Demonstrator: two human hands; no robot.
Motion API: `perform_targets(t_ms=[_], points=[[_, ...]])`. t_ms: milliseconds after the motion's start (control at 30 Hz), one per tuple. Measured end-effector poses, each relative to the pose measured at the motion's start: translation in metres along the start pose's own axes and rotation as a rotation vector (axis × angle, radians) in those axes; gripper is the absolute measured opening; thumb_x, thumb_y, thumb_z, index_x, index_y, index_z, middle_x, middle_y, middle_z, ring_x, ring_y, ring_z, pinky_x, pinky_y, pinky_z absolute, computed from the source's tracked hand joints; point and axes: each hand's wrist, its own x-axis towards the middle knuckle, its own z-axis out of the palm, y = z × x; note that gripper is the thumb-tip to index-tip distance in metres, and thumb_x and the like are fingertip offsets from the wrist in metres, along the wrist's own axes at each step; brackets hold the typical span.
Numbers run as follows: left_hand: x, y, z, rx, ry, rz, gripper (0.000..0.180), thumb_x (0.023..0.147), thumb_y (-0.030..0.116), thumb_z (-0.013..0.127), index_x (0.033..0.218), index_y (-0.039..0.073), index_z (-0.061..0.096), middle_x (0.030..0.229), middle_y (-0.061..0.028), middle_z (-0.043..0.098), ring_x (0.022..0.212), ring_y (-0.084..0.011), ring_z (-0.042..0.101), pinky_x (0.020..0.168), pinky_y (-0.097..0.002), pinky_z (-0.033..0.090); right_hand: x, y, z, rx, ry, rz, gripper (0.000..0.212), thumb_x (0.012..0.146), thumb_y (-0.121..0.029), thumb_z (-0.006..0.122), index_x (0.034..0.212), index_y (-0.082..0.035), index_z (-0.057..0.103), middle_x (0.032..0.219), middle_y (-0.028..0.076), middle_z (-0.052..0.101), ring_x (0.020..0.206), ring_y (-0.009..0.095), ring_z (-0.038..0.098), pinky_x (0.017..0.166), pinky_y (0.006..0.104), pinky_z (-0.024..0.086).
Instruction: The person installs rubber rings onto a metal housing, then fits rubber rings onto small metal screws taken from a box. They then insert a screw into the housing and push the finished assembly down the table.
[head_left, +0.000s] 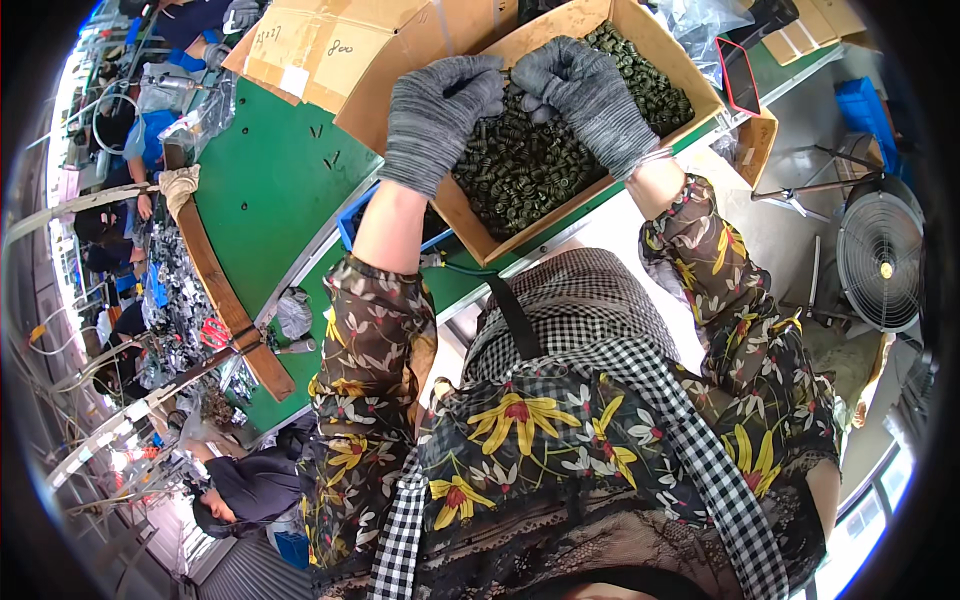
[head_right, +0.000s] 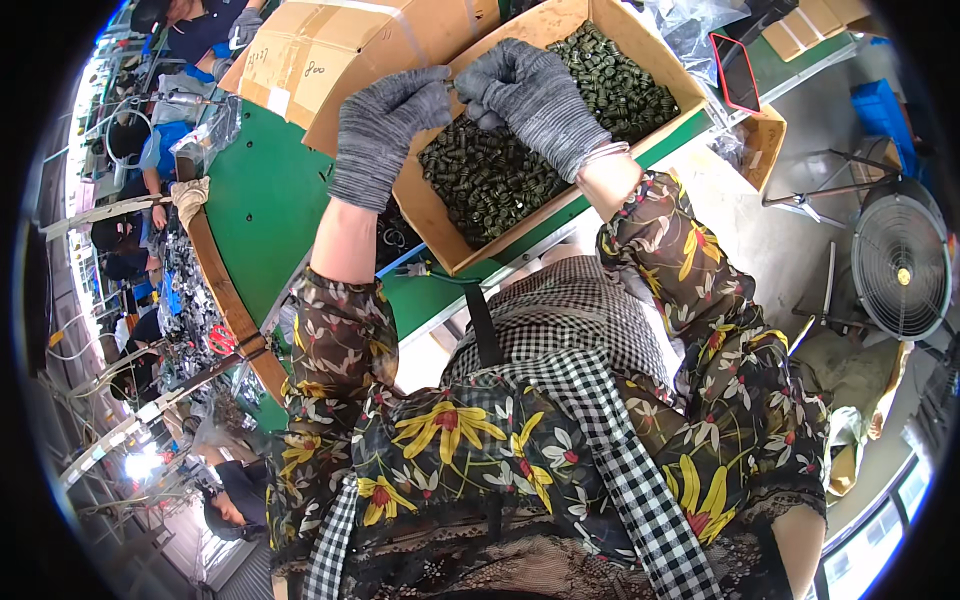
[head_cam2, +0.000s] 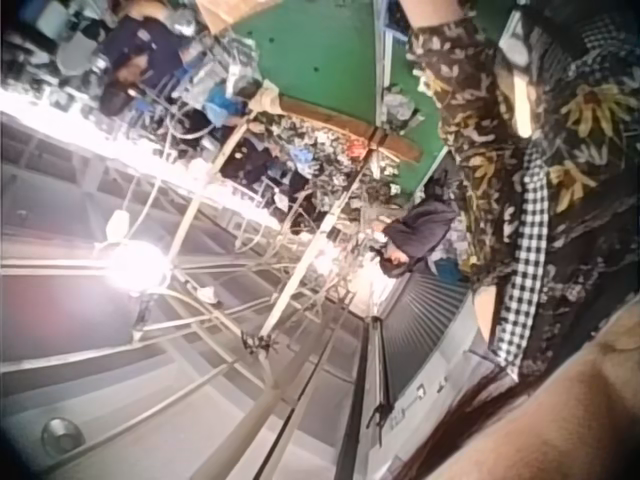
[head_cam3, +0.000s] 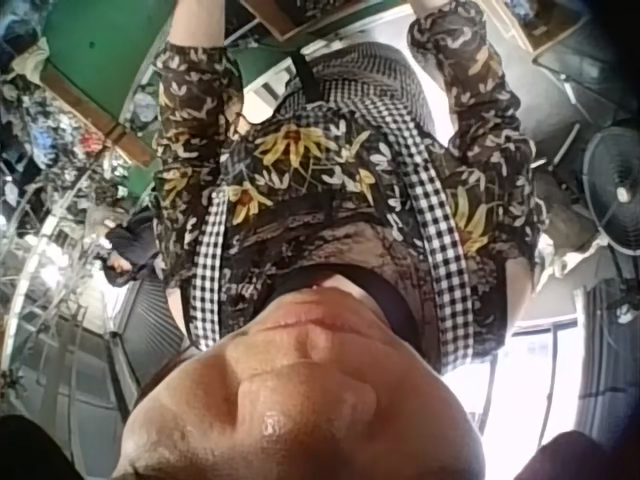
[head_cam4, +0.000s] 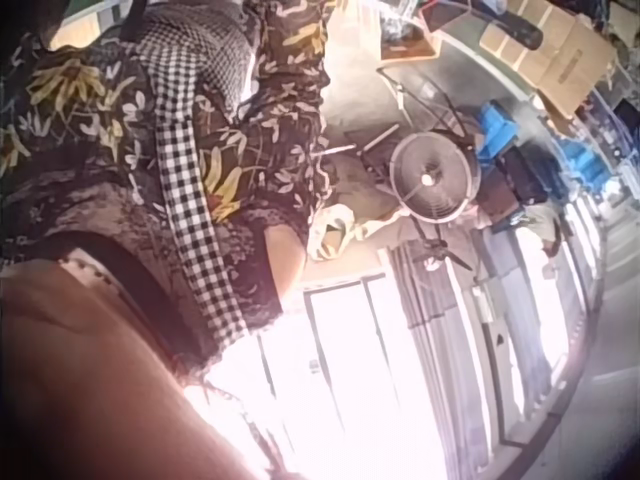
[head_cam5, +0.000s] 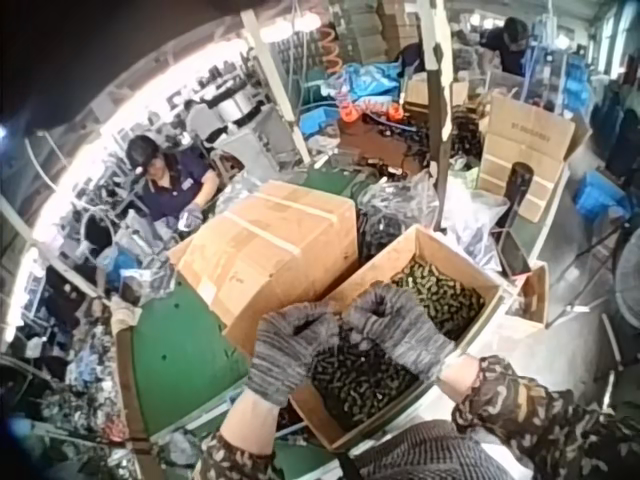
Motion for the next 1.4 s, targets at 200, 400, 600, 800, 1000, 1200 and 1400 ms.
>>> perform_targets(t_ms=[200, 400, 600, 800, 1000, 1200, 1400], points=[[0.002, -0.005, 0.01, 0.292, 0.084, 0.238, 0.018, 0.086, 0.008, 0.063, 0.101, -0.001, 0.066, 0.089, -0.0094, 0.069, 0.08, -0.0145, 0.066, 0.075, -0.0265, 0.053, -0.005, -0.005, 0.011, 0.268, 0.058, 0.083, 0.026, 0.09, -0.024, 0.063, 0.09, 0.001, 0.062, 0.074, 0.004, 0.064, 0.062, 0.008, 0.06, 0.057, 0.0196, 0.052], [0.001, -0.011, 0.004, 0.365, 0.092, 0.309, 0.015, 0.086, 0.008, 0.064, 0.098, 0.001, 0.066, 0.086, -0.0057, 0.069, 0.077, -0.0112, 0.065, 0.07, -0.0248, 0.052, -0.005, -0.008, 0.008, 0.036, -0.047, 0.157, 0.032, 0.091, -0.031, 0.06, 0.091, 0.001, 0.063, 0.073, 0.004, 0.064, 0.061, 0.009, 0.06, 0.055, 0.0195, 0.051], [0.019, -0.056, -0.004, 0.66, 0.023, 0.21, 0.012, 0.08, 0.009, 0.068, 0.092, 0.005, 0.067, 0.08, -0.0073, 0.069, 0.067, -0.0149, 0.063, 0.065, -0.0293, 0.051, 0.015, 0.048, -0.043, 0.055, -0.179, 0.16, 0.032, 0.09, -0.029, 0.061, 0.099, 0.001, 0.063, 0.082, 0.011, 0.065, 0.065, 0.013, 0.062, 0.057, 0.0226, 0.052], [0.015, -0.107, 0.009, 1.38, -0.041, -0.129, 0.014, 0.084, 0.006, 0.055, 0.091, 0.007, 0.067, 0.088, -0.0145, 0.069, 0.083, -0.0282, 0.068, 0.072, -0.0374, 0.054, 0.018, 0.054, -0.063, -0.839, -0.029, 0.0, 0.037, 0.089, -0.037, 0.06, 0.102, -0.002, 0.063, 0.087, 0.017, 0.065, 0.084, 0.028, 0.063, 0.078, 0.0379, 0.049], [0.021, -0.113, 0.019, 1.49, -0.213, -0.237, 0.023, 0.083, 0.002, 0.051, 0.1, 0.002, 0.067, 0.096, -0.0208, 0.067, 0.09, -0.0328, 0.067, 0.076, -0.0424, 0.055, 0.021, 0.056, -0.073, -1.227, -0.213, -0.002, 0.025, 0.088, -0.028, 0.06, 0.098, -0.005, 0.062, 0.09, 0.016, 0.065, 0.087, 0.032, 0.062, 0.079, 0.0406, 0.049], [0.013, -0.119, 0.022, 1.521, -0.186, -0.309, 0.025, 0.085, 0.008, 0.05, 0.105, 0.004, 0.066, 0.101, -0.0196, 0.066, 0.095, -0.031, 0.066, 0.08, -0.0427, 0.054, 0.028, 0.055, -0.084, -1.323, -0.289, 0.025, 0.025, 0.087, -0.029, 0.059, 0.097, -0.006, 0.062, 0.092, 0.015, 0.065, 0.09, 0.032, 0.062, 0.081, 0.0417, 0.048], [0.012, -0.129, 0.013, 1.441, -0.071, -0.252, 0.023, 0.085, 0.013, 0.052, 0.101, 0.006, 0.067, 0.105, -0.017, 0.065, 0.098, -0.0312, 0.063, 0.086, -0.0416, 0.051, 0.052, 0.06, -0.054, -1.382, -0.473, -0.076, 0.023, 0.083, -0.027, 0.059, 0.096, -0.008, 0.065, 0.095, 0.015, 0.065, 0.094, 0.034, 0.062, 0.082, 0.043, 0.048]])
